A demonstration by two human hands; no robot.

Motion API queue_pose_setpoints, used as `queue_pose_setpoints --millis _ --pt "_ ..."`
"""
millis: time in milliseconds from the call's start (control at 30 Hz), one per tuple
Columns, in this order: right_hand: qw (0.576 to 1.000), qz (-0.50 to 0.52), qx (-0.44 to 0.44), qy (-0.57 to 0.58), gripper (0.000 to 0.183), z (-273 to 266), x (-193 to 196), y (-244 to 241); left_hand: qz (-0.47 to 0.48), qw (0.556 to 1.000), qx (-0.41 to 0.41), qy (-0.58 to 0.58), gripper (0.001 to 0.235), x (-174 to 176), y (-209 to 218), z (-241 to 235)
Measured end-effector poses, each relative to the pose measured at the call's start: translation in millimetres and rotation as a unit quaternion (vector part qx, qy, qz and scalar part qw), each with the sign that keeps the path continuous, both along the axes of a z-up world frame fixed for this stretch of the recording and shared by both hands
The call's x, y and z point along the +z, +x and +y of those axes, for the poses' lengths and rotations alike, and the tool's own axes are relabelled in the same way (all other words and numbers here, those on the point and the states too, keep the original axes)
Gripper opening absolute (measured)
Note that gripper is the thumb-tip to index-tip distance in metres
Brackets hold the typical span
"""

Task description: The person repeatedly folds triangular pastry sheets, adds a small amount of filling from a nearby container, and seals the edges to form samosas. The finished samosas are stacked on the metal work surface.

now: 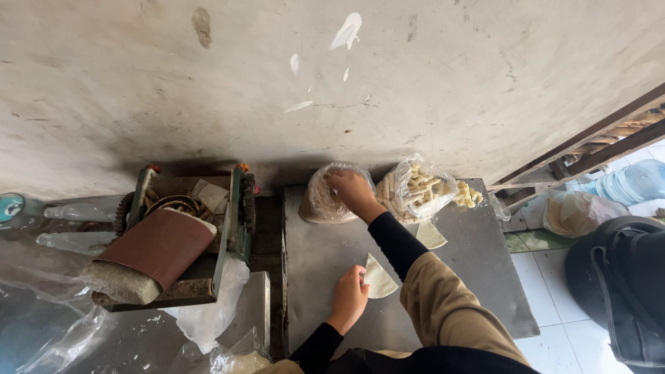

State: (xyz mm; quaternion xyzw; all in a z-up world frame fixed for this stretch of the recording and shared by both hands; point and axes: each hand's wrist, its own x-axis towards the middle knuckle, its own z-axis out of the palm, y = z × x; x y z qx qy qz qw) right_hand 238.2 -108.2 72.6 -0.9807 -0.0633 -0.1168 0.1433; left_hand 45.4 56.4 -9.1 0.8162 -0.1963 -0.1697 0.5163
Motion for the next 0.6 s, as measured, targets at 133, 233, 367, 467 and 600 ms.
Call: queue_pose_setpoints --millis 133,233,367,467,600 --pt "0.998 -0.059 -0.031 0.010 0.015 -5.4 6.1 3.9 -0.019 1.000 -0.002 -0.006 0.032 -5.8 -0.4 0.5" --pt "0.997 -0.040 -0.045 -0.042 0.020 -0.9 8.2 5.6 -0.038 0.999 -0.007 -0.010 0.031 -7.0 0.0 -1.2" --pt "0.999 -0.015 0.033 -0.024 0.014 3.9 8.6 0.8 -0.036 0.999 -0.003 -0.013 0.030 -7.1 -0.3 0.3" --pt "0.998 -0.001 0.056 0.013 0.025 -10.9 12.8 -1.0 -0.010 1.000 0.014 -0.011 0.030 -7.9 -3.6 4.2" --pt "0.996 -0.009 0.030 -0.087 0.016 -17.8 14.7 10.0 -0.032 0.999 0.017 -0.004 0.030 -5.5 -6.8 1.9"
